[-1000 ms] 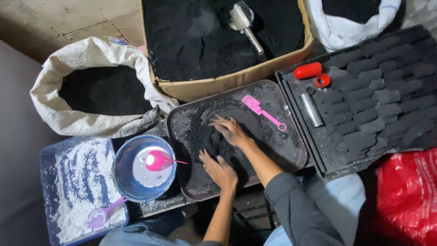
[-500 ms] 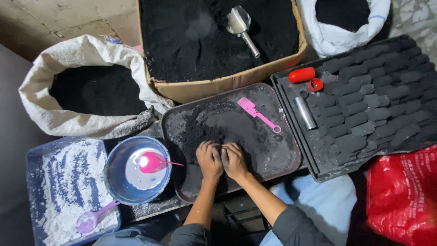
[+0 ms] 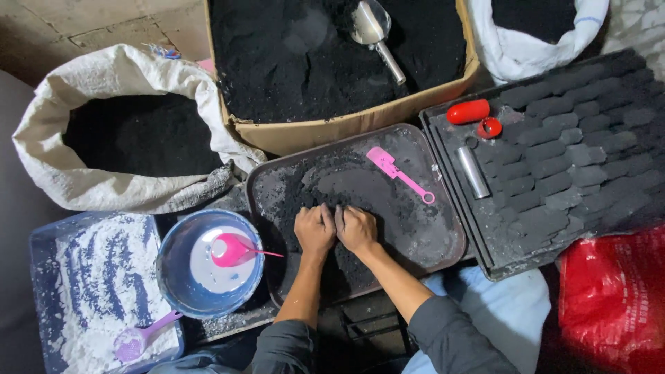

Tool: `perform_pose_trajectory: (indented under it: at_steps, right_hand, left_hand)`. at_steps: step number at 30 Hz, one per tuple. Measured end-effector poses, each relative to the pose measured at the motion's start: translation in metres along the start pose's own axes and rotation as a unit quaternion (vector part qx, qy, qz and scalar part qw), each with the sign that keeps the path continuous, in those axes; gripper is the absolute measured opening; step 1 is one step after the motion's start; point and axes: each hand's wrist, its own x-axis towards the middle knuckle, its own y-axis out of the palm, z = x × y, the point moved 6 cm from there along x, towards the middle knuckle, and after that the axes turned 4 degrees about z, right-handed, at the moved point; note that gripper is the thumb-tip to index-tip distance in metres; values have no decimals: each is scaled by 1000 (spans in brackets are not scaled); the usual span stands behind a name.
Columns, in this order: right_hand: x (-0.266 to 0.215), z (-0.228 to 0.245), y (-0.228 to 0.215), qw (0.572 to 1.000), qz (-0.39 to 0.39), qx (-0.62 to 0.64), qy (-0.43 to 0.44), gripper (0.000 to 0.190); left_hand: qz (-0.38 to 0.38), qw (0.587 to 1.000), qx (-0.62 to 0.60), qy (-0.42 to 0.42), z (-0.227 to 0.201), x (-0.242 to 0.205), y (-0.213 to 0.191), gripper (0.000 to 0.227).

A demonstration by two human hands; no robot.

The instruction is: Mixing and pressing charcoal powder in a tray using hands to prepare a mixture.

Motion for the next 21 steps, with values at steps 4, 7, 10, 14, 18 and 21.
perform_pose_trajectory:
  at_steps: [4,7,10,14,18,21]
  right_hand:
    - [10,22,-37,999,-17,46,-20,38]
    - [3,31,-62,995,64,72,-42,19]
    - [-21,20,-69,977,188,71,67,61]
    - [-38,32,-74,949,297,49,98,114]
    - [-30,32,-43,925,366,11,102,124]
    - [-16,36,-28,944,328,-18,39,119]
  left_hand:
    - [20,999,-26,-1,-3,-3,-9,37]
    - [79,994,-68,-30,-2,-6,-21,20]
    - [-1,999,-41,-3,-1,-12,-47,34]
    - [40,994,-77,-73,6,-15,-46,42]
    - [168,966,-120,-153,13,-6,-18,55]
    - [215,950,-159,-160,0,2,-13,55]
